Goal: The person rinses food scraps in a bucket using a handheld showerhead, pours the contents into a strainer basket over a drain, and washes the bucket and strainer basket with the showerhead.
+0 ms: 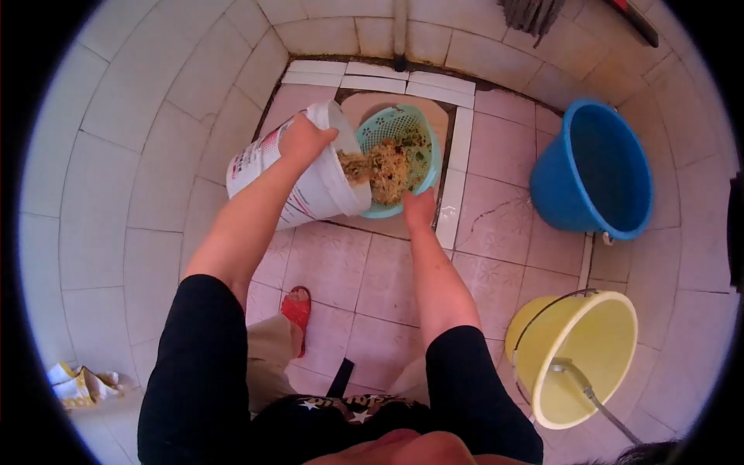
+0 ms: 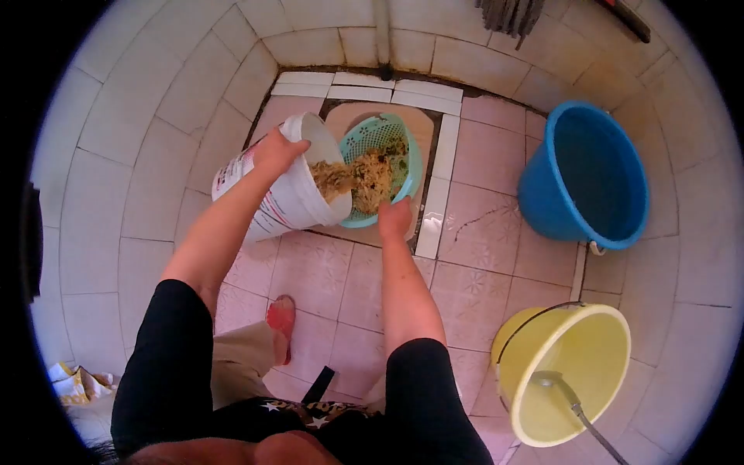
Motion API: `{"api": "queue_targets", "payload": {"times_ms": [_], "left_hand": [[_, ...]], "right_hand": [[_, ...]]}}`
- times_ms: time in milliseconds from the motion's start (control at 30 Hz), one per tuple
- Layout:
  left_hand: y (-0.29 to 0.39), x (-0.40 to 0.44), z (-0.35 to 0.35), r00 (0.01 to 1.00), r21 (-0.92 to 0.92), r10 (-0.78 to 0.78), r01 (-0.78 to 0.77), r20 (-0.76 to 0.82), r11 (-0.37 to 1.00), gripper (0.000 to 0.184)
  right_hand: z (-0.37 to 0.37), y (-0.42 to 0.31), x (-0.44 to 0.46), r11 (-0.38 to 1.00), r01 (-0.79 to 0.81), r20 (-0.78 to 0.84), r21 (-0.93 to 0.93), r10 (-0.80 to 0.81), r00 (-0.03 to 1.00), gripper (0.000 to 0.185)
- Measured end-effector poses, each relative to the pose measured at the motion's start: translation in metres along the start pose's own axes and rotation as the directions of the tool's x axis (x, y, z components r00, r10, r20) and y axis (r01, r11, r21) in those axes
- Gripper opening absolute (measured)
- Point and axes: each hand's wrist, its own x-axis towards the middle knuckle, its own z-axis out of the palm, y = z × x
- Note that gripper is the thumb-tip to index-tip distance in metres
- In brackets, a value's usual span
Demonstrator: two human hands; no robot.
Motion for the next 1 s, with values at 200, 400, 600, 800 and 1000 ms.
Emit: {"api": "queue_targets", "payload": {"times_ms": [200,400,600,800,1000], "left_hand": [[-0.021,0.005,-0.018,1.000,-0.031,0.006,-0.006,0.000,0.999,0.070],[-0.045,0.006,-0.038,0.999,-0.082,-0.021,0.017,-0.047,0.996,0.070],[-0.046,0.001,-0.056,0.999,-0.237,-0.045,0.044,0.002,0.971,0.064],[-0.057,0.009,-0.051,1.000,-0.266,-0.021,0.022,0.006,0.964,0.064],[-0.054,0.008,-0.057,0.999,-0.299,-0.005,0.019,0.046,0.954,0.064]], "right_hand": [[0.010,0.017,0.023,0.978,-0.102,0.038,0.182,0.097,0.995,0.036],[0.013,0.039,0.058,0.974,-0.018,0.057,0.225,0.005,0.998,0.029],[-0.025,0.009,0.109,0.966,-0.139,0.352,0.216,0.056,0.934,0.019],[-0.012,-0.017,0.152,0.978,0.104,0.169,-0.180,-0.074,0.983,0.022],[-0.027,-0.040,0.128,0.987,-0.035,0.313,-0.156,0.083,0.946,0.035]]}}
